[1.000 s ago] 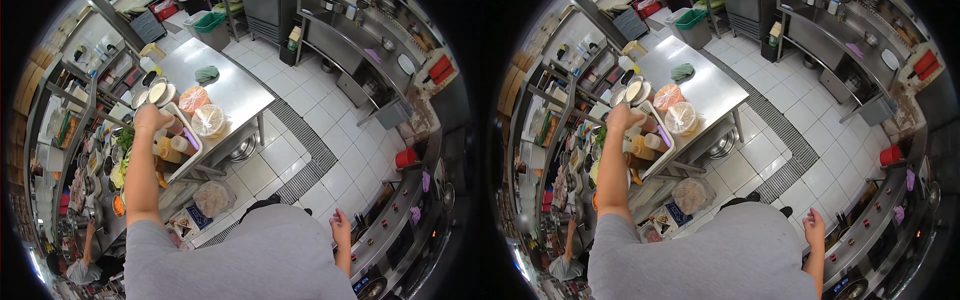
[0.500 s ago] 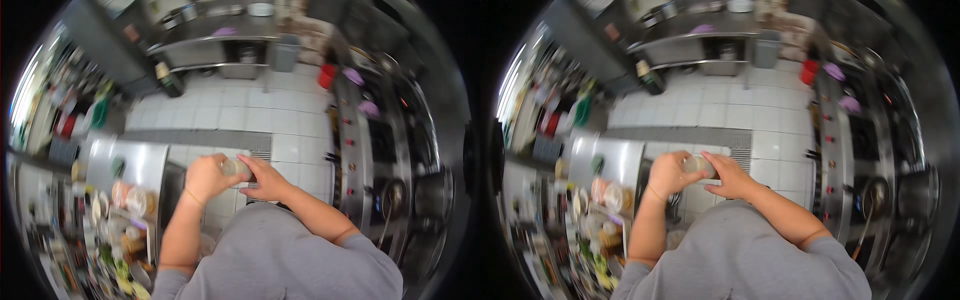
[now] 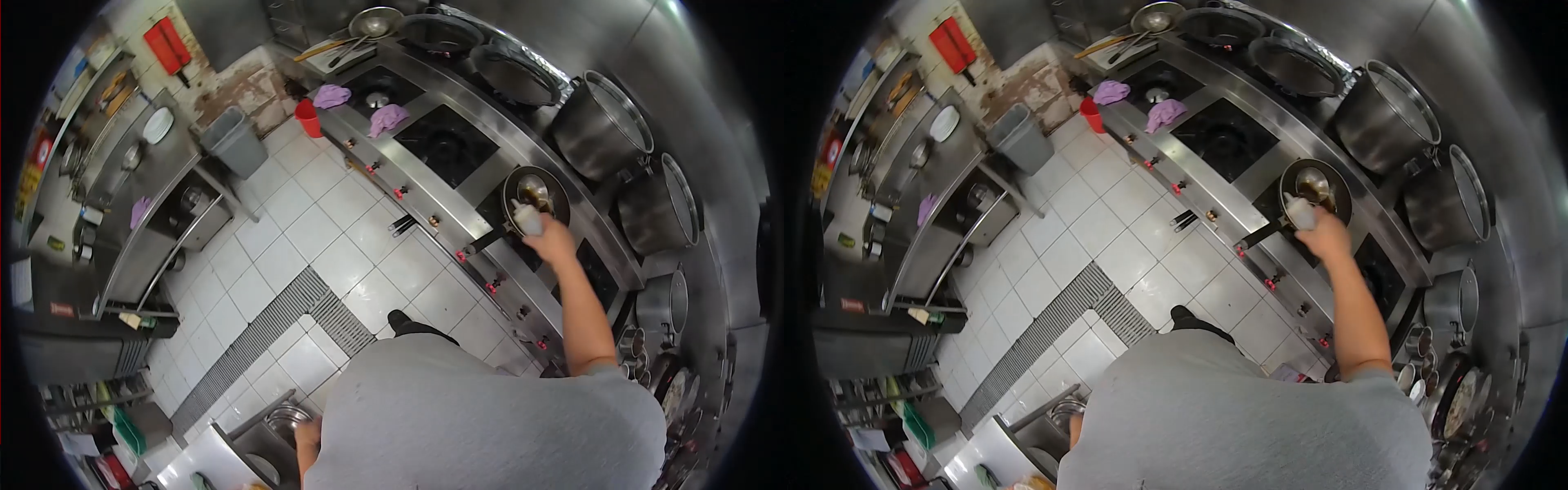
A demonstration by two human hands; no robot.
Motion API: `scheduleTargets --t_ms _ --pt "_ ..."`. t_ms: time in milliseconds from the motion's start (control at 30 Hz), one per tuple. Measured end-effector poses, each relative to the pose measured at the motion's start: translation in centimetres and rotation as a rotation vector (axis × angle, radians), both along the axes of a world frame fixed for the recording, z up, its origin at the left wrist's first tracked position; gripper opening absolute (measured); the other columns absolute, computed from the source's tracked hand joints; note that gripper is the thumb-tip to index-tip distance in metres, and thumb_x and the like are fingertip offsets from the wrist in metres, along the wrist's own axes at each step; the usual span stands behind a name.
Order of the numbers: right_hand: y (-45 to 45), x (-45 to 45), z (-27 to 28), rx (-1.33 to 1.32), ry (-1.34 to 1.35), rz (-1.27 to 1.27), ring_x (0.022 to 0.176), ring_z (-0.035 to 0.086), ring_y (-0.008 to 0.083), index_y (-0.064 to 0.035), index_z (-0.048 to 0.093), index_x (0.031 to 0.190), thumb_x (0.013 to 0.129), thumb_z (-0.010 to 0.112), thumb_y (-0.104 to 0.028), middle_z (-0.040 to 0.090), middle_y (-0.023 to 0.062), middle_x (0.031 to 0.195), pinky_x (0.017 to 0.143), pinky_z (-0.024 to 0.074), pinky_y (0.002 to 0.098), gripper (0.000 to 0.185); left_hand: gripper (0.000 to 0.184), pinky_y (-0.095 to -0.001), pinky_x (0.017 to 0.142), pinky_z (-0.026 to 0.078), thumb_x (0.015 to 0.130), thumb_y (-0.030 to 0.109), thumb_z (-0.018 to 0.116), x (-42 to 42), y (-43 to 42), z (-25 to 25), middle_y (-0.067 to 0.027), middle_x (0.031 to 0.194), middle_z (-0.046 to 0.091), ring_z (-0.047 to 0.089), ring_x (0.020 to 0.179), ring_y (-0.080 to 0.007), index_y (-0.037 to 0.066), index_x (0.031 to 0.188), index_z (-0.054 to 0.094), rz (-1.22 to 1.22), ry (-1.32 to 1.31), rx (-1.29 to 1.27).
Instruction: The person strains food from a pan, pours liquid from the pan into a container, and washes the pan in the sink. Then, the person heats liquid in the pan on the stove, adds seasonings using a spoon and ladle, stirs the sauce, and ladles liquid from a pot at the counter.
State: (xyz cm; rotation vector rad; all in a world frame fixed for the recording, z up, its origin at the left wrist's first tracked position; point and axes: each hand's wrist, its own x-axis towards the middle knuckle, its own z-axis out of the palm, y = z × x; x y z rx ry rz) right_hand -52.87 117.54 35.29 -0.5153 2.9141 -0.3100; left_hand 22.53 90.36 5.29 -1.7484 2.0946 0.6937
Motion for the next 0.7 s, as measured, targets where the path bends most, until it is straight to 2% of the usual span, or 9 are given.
scheduleTargets --t_ms 67,133,267,367,500,567,700 --pt "2.6 -2.9 0.9 0.244 0.060 -0.094 0.101 0.067 0.0395 -0.0085 0.066 0.114 0.069 0.080 -0.033 0.071 0.0199 0.104 0.086 0.0538 0.0465 0.054 0.064 -0.0471 0.086 0.052 0.084 0.046 0.071 -0.4 1.8 -0.9 -0.0264 0.102 0.070 0.068 0.095 -0.0390 -0.008 0.119 0.064 0.114 0.029 0.212" --pt "6.9 -6.3 -1.0 0.340 0.068 -0.050 0.102 0.068 0.0369 -0.0083 0.067 0.111 0.070 0.079 -0.030 0.072 0.0178 0.105 0.087 0.0544 0.0463 0.048 0.063 -0.0457 0.084 0.052 0.084 0.044 0.071 -1.9 3.1 -0.5 -0.0253 0.100 0.070 0.067 0.092 -0.0372 -0.008 0.120 0.064 0.243 0.073 0.356" --pt "8.1 -6.8 -1.9 0.522 0.064 0.050 0.102 0.069 0.0331 -0.0104 0.069 0.106 0.073 0.077 -0.024 0.072 0.0135 0.105 0.087 0.0557 0.0452 0.037 0.061 -0.0431 0.079 0.052 0.085 0.040 0.071 -4.2 3.2 -0.2 -0.0232 0.096 0.069 0.067 0.086 -0.0336 -0.008 0.121 0.063 0.335 0.169 0.439" --pt "6.8 -6.2 -0.3 0.515 0.002 0.056 0.102 0.068 0.0333 -0.0123 0.069 0.109 0.074 0.076 -0.023 0.072 0.0133 0.106 0.088 0.0554 0.0454 0.037 0.059 -0.0411 0.075 0.052 0.085 0.036 0.071 -5.8 2.2 -0.2 -0.0215 0.094 0.069 0.066 0.082 -0.0309 -0.008 0.122 0.062 0.366 0.224 0.454" --pt "7.2 -6.4 0.1 0.461 0.065 0.021 0.103 0.068 0.0335 -0.0122 0.069 0.110 0.074 0.077 -0.024 0.072 0.0135 0.106 0.089 0.0553 0.0455 0.039 0.057 -0.0384 0.070 0.052 0.086 0.032 0.071 -7.1 0.0 -0.5 -0.0194 0.090 0.069 0.066 0.076 -0.0273 -0.009 0.123 0.061 0.401 0.303 0.455" --pt "8.1 -6.4 0.5 0.368 0.098 -0.029 0.100 0.068 0.0357 -0.0093 0.070 0.111 0.070 0.079 -0.024 0.072 0.0173 0.103 0.088 0.0545 0.0462 0.045 0.056 -0.0371 0.068 0.052 0.086 0.030 0.071 -7.4 -1.4 -0.6 -0.0183 0.088 0.069 0.066 0.073 -0.0255 -0.009 0.124 0.060 0.426 0.355 0.452" --pt "10.0 -4.2 2.0 0.361 0.117 -0.066 0.102 0.068 0.0368 -0.0084 0.069 0.116 0.071 0.079 -0.026 0.071 0.0197 0.106 0.089 0.0538 0.0456 0.049 0.054 -0.0344 0.063 0.053 0.087 0.026 0.071 -7.3 -4.2 -1.4 -0.0161 0.084 0.069 0.065 0.067 -0.0219 -0.009 0.125 0.059 0.482 0.476 0.435"
